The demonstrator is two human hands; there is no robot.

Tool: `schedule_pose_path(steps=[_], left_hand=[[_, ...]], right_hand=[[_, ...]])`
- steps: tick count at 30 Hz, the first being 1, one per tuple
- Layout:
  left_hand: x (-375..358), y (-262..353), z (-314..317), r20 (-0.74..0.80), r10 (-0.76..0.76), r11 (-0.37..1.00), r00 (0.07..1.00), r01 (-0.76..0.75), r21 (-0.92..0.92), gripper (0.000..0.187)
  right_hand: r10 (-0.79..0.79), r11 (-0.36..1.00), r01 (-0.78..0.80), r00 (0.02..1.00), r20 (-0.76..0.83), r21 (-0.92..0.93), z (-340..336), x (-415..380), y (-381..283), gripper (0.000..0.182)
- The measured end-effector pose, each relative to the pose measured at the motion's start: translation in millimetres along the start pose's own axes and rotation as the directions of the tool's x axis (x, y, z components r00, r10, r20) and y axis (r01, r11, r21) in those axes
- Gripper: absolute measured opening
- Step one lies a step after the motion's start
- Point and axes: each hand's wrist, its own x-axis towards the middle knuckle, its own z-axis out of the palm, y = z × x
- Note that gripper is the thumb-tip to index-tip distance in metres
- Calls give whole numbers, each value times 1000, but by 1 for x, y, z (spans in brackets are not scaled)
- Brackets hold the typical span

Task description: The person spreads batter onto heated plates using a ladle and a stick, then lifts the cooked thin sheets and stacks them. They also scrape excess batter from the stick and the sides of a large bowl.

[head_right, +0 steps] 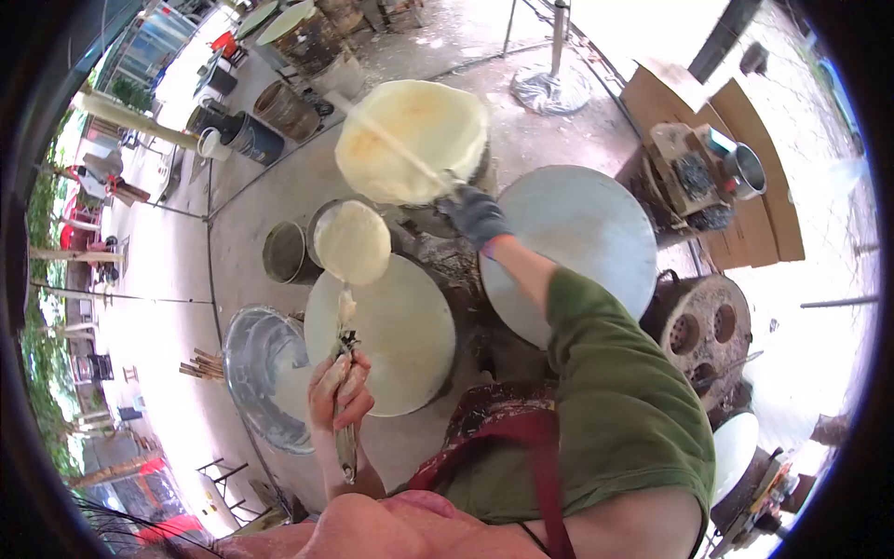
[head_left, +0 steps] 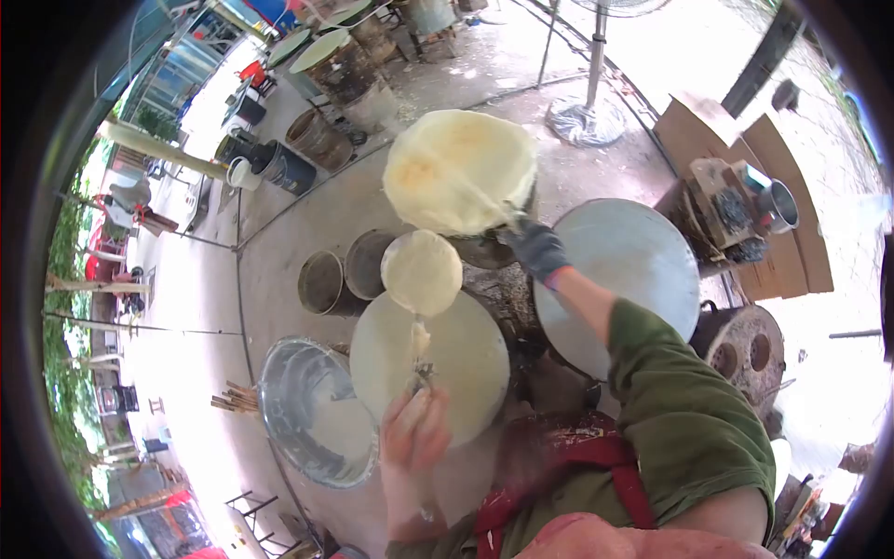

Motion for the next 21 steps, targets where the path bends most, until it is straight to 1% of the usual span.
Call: schedule_pose_path(steps=[1, 2, 4, 5, 6, 7, 8, 9, 10, 11, 12, 13, 14, 15, 16, 17, 18, 20, 21], left_hand=[[-2, -12, 14, -41, -16, 999, 999, 18, 48, 26], [-5, -24, 34, -9, -21, 994, 1000, 22, 109, 26], [-8, -50, 77, 73, -52, 969, 996, 33, 246, 26], [-7, -63, 96, 125, -72, 946, 990, 28, 323, 26], [0, -81, 110, 198, -108, 911, 974, 17, 413, 26], [14, -101, 120, 289, -130, 889, 949, -17, 458, 26], [32, -124, 130, 380, -157, 866, 912, -58, 496, 27], [46, -147, 145, 422, -191, 852, 886, -64, 520, 26], [63, -171, 156, 449, -228, 825, 864, -74, 561, 27], [83, -200, 165, 470, -224, 791, 854, -123, 600, 27], [103, -228, 170, 491, -220, 754, 843, -172, 634, 27], [120, -256, 171, 458, -197, 637, 867, -242, 732, 28], [137, -282, 171, 434, -160, 503, 886, -305, 809, 29], [155, -302, 169, 422, -111, 356, 900, -360, 862, 30], [175, -316, 161, 562, 83, 172, 823, -567, 805, 31], [192, -330, 148, 696, 234, -47, 679, -707, 706, 31], [190, -330, 147, 811, 332, -281, 482, -770, 572, 33], [190, -314, 141, 731, 298, -283, 613, -675, 681, 33], [186, -297, 143, 684, 287, -284, 671, -622, 730, 34]], right_hand=[[140, 989, -140, 990, -4, -42, -40, -28, 18, 45], [280, 956, -280, 960, -12, -83, -76, -57, 42, 46], [309, 948, -317, 939, -150, -30, -138, -122, 97, 46], [266, 963, -268, 935, -235, 24, -160, -155, 126, 47], [387, 921, -387, 900, -202, 41, -186, -185, 142, 48], [468, 880, -474, 858, -212, 26, -198, -214, 173, 47], [469, 880, -433, 855, -220, 194, -216, -238, 173, 46], [467, 857, -372, 853, -234, 355, -237, -258, 167, 45], [516, 850, -459, 824, -235, 259, -256, -272, 156, 43], [501, 865, -463, 820, -277, 195, -257, -292, 175, 43], [561, 827, -535, 778, -284, 171, -268, -299, 161, 43], [618, 783, -604, 732, -286, 149, -275, -305, 146, 43], [641, 752, -656, 706, -303, 64, -262, -317, 167, 42], [606, 786, -609, 726, -327, 106, -259, -322, 169, 40], [492, 847, -531, 768, -409, 20, -247, -325, 179, 39], [372, 886, -457, 798, -474, -75, -234, -330, 187, 39], [400, 858, -497, 805, -438, -130, -227, -334, 185, 38], [445, 797, -551, 813, -376, -247, -217, -329, 181, 37], [494, 805, -573, 790, -362, -151, -208, -325, 181, 36]])
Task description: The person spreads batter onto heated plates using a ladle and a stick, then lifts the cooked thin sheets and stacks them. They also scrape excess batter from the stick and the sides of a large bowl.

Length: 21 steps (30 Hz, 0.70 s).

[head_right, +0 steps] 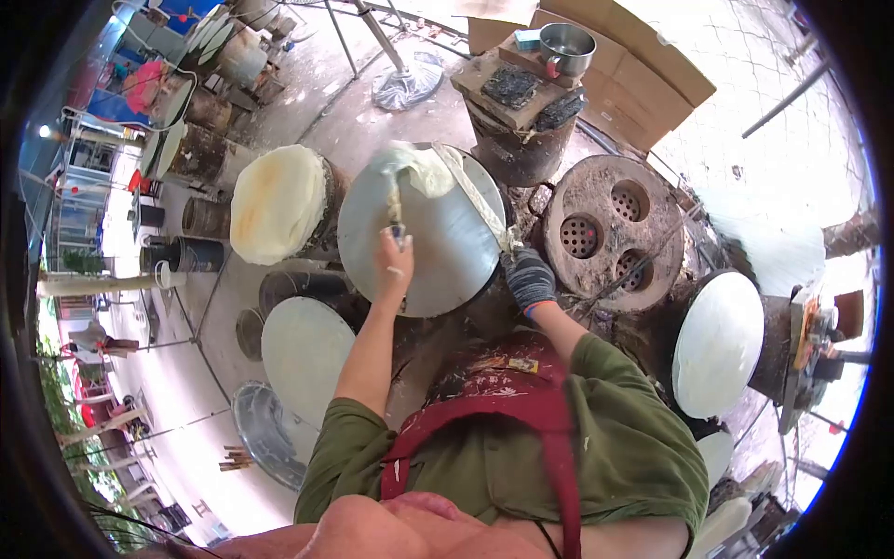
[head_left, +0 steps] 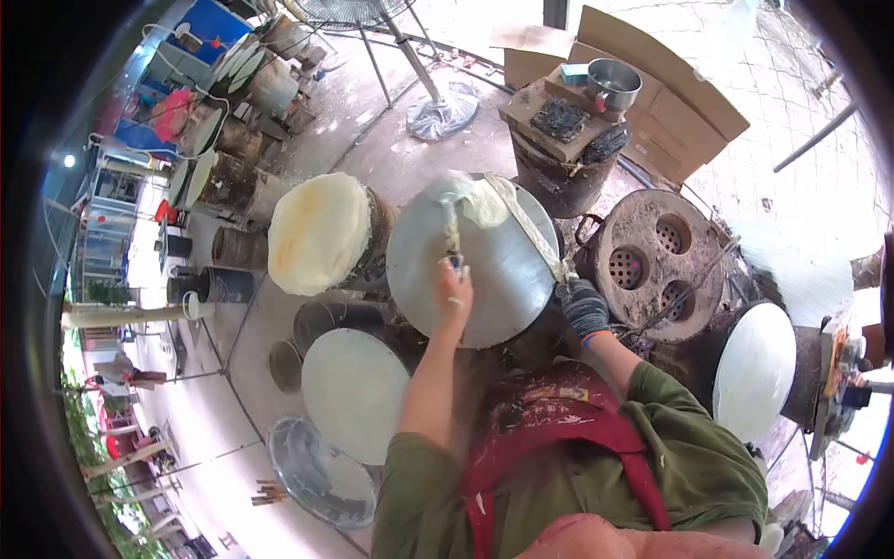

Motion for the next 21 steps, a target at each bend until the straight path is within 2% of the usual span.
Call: schedule_pose_path(steps=[2, 3, 4, 6, 7, 8, 10, 11, 13, 16, 17, 18, 20, 21], left_hand=[[4, -9, -35, -124, 25, 1000, 992, -24, 9, 38], [5, -13, -52, -217, 44, 998, 975, -36, 41, 37], [4, -19, -69, -307, 61, 996, 950, -41, 74, 36], [0, -29, -99, -292, -63, 992, 954, 28, -122, 33], [-4, -40, -109, -363, 65, 993, 929, -95, -67, 29], [-12, -61, -110, -298, -30, 984, 954, -24, -178, 27], [-31, -103, -104, -151, -159, 932, 976, 98, -349, 22], [-41, -117, -106, -76, -197, 901, 977, 151, -406, 20], [-61, -123, -113, 67, -174, 875, 982, 185, -448, 14], [-78, -107, -140, 55, -26, 936, 998, 44, -348, 20], [-81, -124, -137, -65, 236, 906, 970, -244, -347, 14], [-87, -121, -149, -46, 177, 908, 983, -181, -377, 14], [-96, -103, -173, -17, 50, 899, 999, -53, -436, 16], [-100, -107, -171, -25, 51, 894, 998, -57, -444, 17]], right_hand=[[95, 980, -105, 993, 68, 167, 24, -5, -12, 35], [183, 815, -300, 945, 272, 495, 11, -4, -43, 35], [163, 865, -256, 957, 240, 432, 18, -5, -46, 35], [104, 942, -154, 979, 176, 297, 32, 0, -53, 35], [213, 970, -231, 959, 187, 80, 23, 3, -64, 35], [179, 947, -193, 981, 77, 256, 12, -6, -74, 34], [274, 703, -247, 959, 67, 666, 51, -6, -35, 35], [265, 681, -315, 947, 179, 661, 55, -8, -47, 34], [248, 635, -458, 884, 397, 622, 60, -15, -77, 32], [34, 919, -96, 985, 166, 383, 64, -2, -85, 26], [58, 998, -58, 992, 116, -4, 57, 6, -79, 27], [139, 970, -154, 986, 91, 185, 54, 4, -68, 27], [290, 794, -292, 953, 90, 533, 50, 7, -50, 26], [252, 796, -304, 953, 170, 524, 55, 7, -57, 27]])
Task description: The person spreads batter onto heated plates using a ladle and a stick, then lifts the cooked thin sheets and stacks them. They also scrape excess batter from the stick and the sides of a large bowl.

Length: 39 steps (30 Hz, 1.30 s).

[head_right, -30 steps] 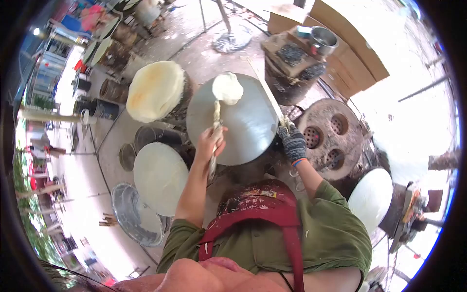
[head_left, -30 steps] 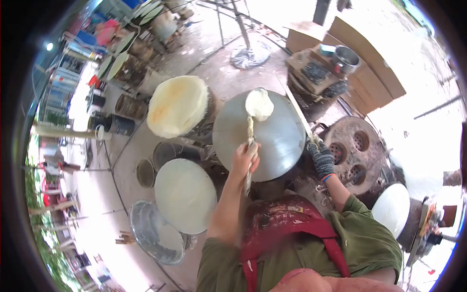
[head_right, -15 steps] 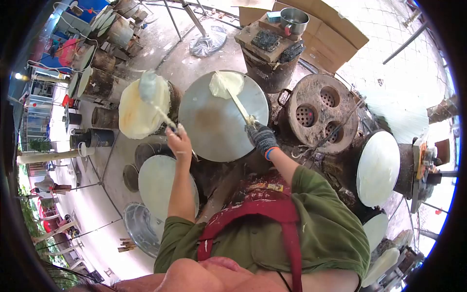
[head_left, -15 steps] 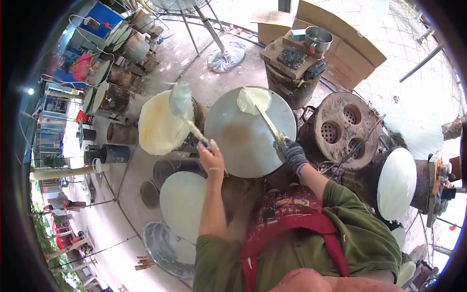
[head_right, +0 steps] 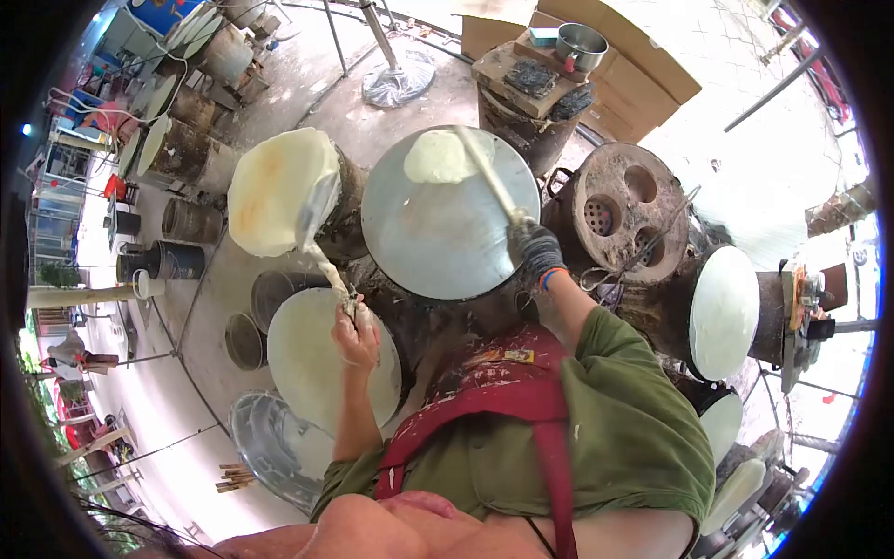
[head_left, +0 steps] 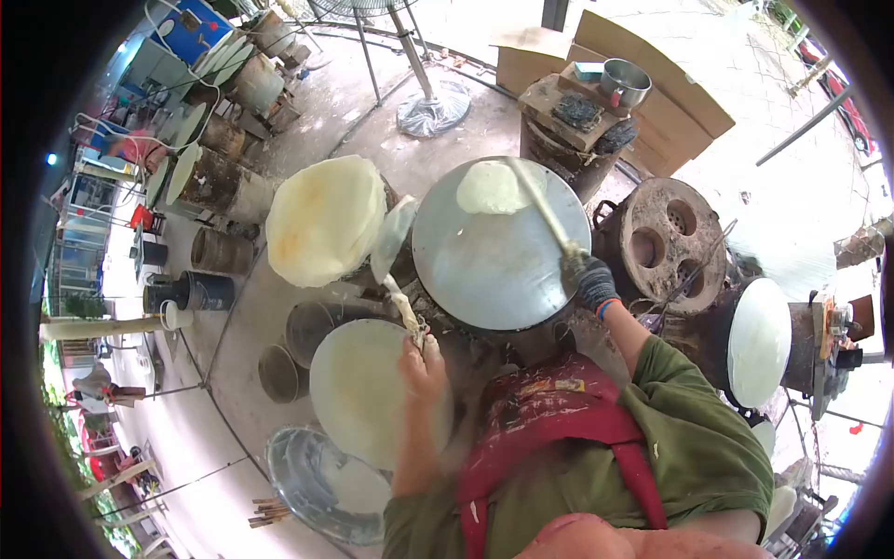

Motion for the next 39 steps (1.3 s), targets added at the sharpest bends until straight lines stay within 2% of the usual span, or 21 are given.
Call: schedule_pose_path(steps=[3, 5, 8, 9, 12, 14, 15, 17, 19, 21, 22, 23, 24, 25, 26, 29, 31, 33, 35, 36, 39], left_hand=[[-12, -12, 5, -8, -54, 999, 999, 54, 6, 18], [-19, -8, 4, -14, -112, 991, 994, 112, 75, 18], [-25, 16, -9, -18, -97, 973, 995, 98, 211, 18], [-33, 13, -8, -59, -115, 969, 992, 125, 211, 18], [-63, -20, 0, -90, -297, 939, 951, 308, 153, 20], [-77, -27, 8, -92, -405, 905, 910, 413, 104, 21], [-78, -25, 12, -98, -426, 897, 900, 434, 84, 21], [-75, -9, 17, -130, -439, 890, 889, 450, 74, 20], [-65, 29, 19, -183, -431, 887, 884, 452, 95, 19], [-73, 15, 27, -219, -361, 904, 906, 398, 157, 14], [-77, 10, 30, -232, -321, 911, 918, 367, 190, 14], [-80, 6, 34, -230, -405, 888, 885, 440, 129, 13], [-81, 10, 38, -218, -490, 855, 844, 515, 69, 13], [-83, 14, 40, -200, -568, 814, 799, 581, 10, 13], [-83, 15, 43, -207, -557, 819, 804, 573, 22, 13], [-92, 7, 47, -257, -461, 865, 849, 495, 82, 13], [-101, -7, 51, -307, -297, 922, 904, 355, 154, 12], [-112, -10, 50, -279, -268, 922, 922, 330, 205, 12], [-119, -2, 52, -265, -371, 891, 890, 421, 169, 13], [-122, 11, 52, -256, -482, 847, 838, 521, 110, 13], [-127, 7, 49, -265, -531, 803, 805, 578, 144, 14]], right_hand=[[41, 999, -36, 965, 260, -24, 38, -9, -18, 29], [-82, 940, 161, 962, 260, -299, 26, -16, -49, 28], [-323, 658, 390, 919, 226, -644, -15, 4, -59, 23], [-433, 540, 504, 853, 291, -674, -32, 45, -2, 21], [-172, 951, 256, 904, 392, -174, 0, 35, -14, 21], [-27, 985, -67, 849, 527, 158, 13, 23, -25, 22], [22, 980, 92, 834, 551, -178, 9, 24, -30, 19], [-464, 717, 626, 757, 460, -307, 0, 50, -2, 21], [-204, 811, 433, 840, 504, -393, -41, 71, -44, 31], [-46, 865, 274, 877, 478, -421, -52, 102, -39, 30], [-134, 817, 433, 785, 605, -381, -39, 102, -35, 29], [-100, 822, 436, 746, 659, -368, -29, 100, -30, 27], [-66, 827, 436, 702, 709, -354, -19, 89, -40, 26], [79, 877, 280, 718, 692, -390, -18, 69, -62, 24], [11, 949, 217, 702, 712, -227, -18, 72, -41, 22], [-308, 940, 321, 666, 680, 112, -30, 158, 10, 24], [-50, 978, 165, 777, 627, -127, -55, 136, -66, 27], [23, 906, 263, 753, 658, -332, -38, 155, -51, 27], [3, 910, 333, 591, 807, -247, -34, 115, -70, 28], [-29, 913, 349, 572, 820, -212, -35, 104, -66, 29], [18, 947, 267, 511, 859, -178, -47, 102, -87, 28]])
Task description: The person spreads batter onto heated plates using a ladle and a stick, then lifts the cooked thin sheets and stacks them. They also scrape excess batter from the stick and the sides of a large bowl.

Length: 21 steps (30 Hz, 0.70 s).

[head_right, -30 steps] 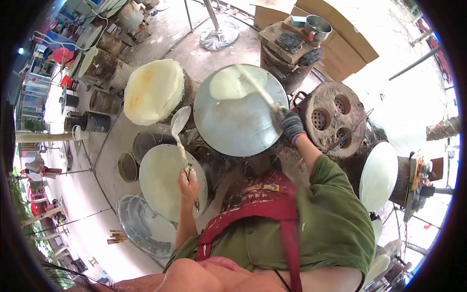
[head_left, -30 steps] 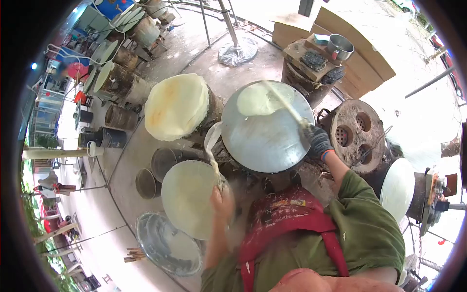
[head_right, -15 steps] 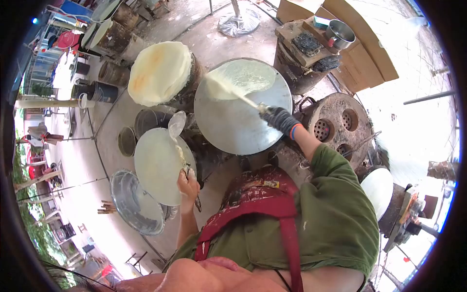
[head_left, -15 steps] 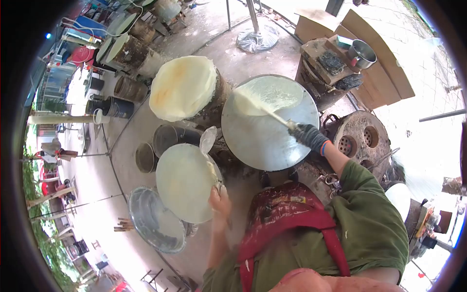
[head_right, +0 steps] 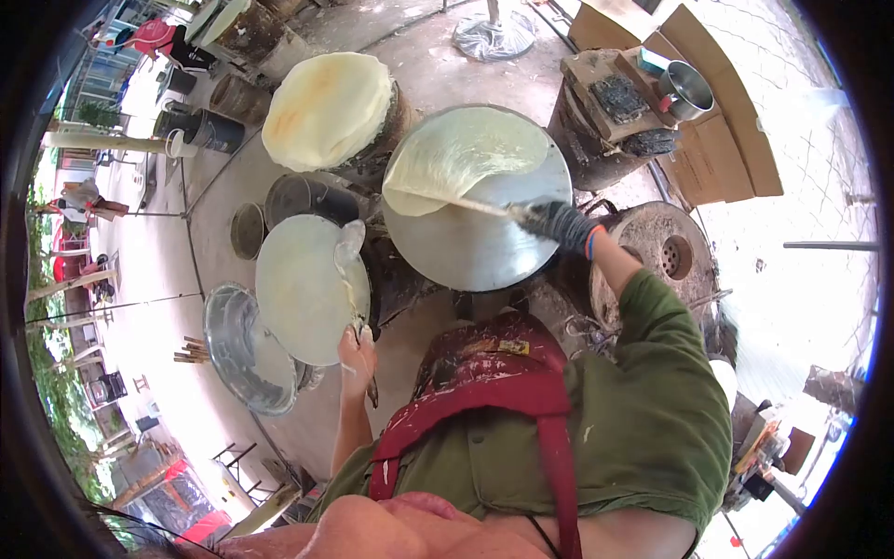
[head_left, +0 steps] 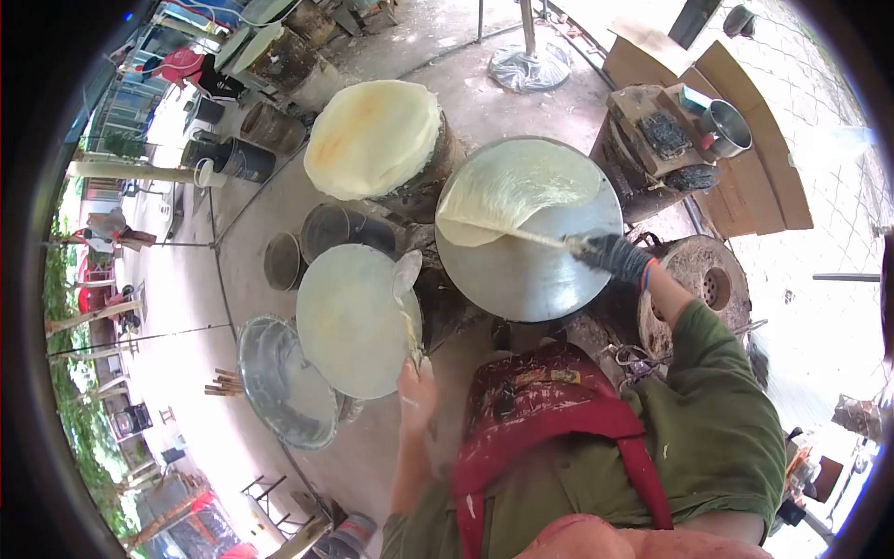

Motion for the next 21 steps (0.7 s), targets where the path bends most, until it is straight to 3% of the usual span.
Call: schedule_pose_path(steps=[2, 4, 7, 10, 11, 14, 15, 18, 19, 21], left_hand=[[2, 2, -2, 2, -40, 998, 999, 40, 42, 13], [22, 29, -3, 17, -161, 986, 987, 160, 36, 23], [56, 52, 3, -30, 38, 979, 999, -31, 202, 22], [88, 60, 14, 26, 88, 955, 996, -92, 283, 23], [99, 60, 19, 40, 92, 943, 995, -100, 316, 22], [116, 62, 31, 93, 89, 894, 992, -121, 432, 22], [116, 66, 33, 110, 77, 869, 991, -121, 479, 21], [102, 57, 32, 167, 102, 792, 981, -181, 583, 20], [91, 50, 29, 189, 116, 764, 975, -209, 611, 19], [61, 39, 19, 251, 95, 741, 963, -237, 628, 19]], right_hand=[[-385, 916, 362, 914, -125, -174, -20, 42, 48, 26], [-62, 975, 16, 977, -204, -220, -36, 37, 16, 24], [61, 988, -56, 998, 33, -146, -13, 26, -5, 23], [51, 974, -31, 995, 85, -223, -18, -2, -7, 24], [-11, 997, 17, 996, 88, -71, -28, 9, 26, 26], [-116, 993, 112, 973, -201, -33, -55, 34, 60, 29], [-36, 998, 22, 974, -225, -61, -54, 35, 44, 26], [-72, 950, 67, 997, -4, -305, -33, 38, 21, 25], [3, 995, 0, 1000, 30, -103, -22, 41, 29, 24], [34, 991, -12, 986, 164, -135, -20, 30, 34, 22]])
